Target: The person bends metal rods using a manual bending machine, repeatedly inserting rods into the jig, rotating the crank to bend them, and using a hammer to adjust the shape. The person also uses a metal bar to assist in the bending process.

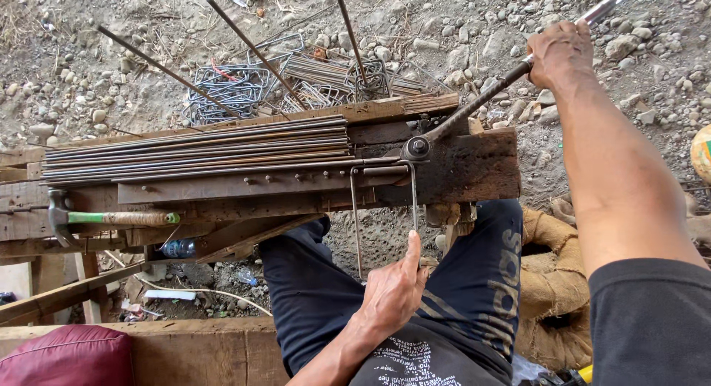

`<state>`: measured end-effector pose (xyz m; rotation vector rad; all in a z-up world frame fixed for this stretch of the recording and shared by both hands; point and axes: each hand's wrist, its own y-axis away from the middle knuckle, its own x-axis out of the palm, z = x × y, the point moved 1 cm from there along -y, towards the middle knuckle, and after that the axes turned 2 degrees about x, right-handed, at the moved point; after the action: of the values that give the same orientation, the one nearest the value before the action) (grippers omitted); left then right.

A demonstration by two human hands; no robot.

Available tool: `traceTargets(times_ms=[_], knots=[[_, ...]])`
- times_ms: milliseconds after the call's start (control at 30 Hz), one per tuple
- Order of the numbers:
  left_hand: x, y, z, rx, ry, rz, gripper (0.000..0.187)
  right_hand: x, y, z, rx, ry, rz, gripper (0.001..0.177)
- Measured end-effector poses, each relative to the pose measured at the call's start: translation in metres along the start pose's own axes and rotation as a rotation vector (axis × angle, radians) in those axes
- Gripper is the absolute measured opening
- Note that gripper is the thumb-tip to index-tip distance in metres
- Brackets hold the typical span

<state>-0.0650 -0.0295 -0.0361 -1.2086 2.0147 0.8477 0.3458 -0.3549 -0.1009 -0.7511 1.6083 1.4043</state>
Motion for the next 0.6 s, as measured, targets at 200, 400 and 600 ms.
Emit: traceTargets(times_ms=[200, 400, 600], knots=[[-0.024, 0.002, -0.012, -0.004, 0.016, 0.005, 0.069, -0.008, 0.007, 0.007, -0.141, 0.514, -0.133, 0.01], [-0.032, 0.001, -0.017, -0.045, 0.018, 0.062, 0.068, -0.006, 0.014, -0.001, 0.037, 0.379, 0.034, 0.035], [-0.041, 0.003, -0.021, -0.025, 0.04, 0.03, 0.07, -0.007, 0.025, 0.002, 0.092, -0.211, 0.023, 0.034]])
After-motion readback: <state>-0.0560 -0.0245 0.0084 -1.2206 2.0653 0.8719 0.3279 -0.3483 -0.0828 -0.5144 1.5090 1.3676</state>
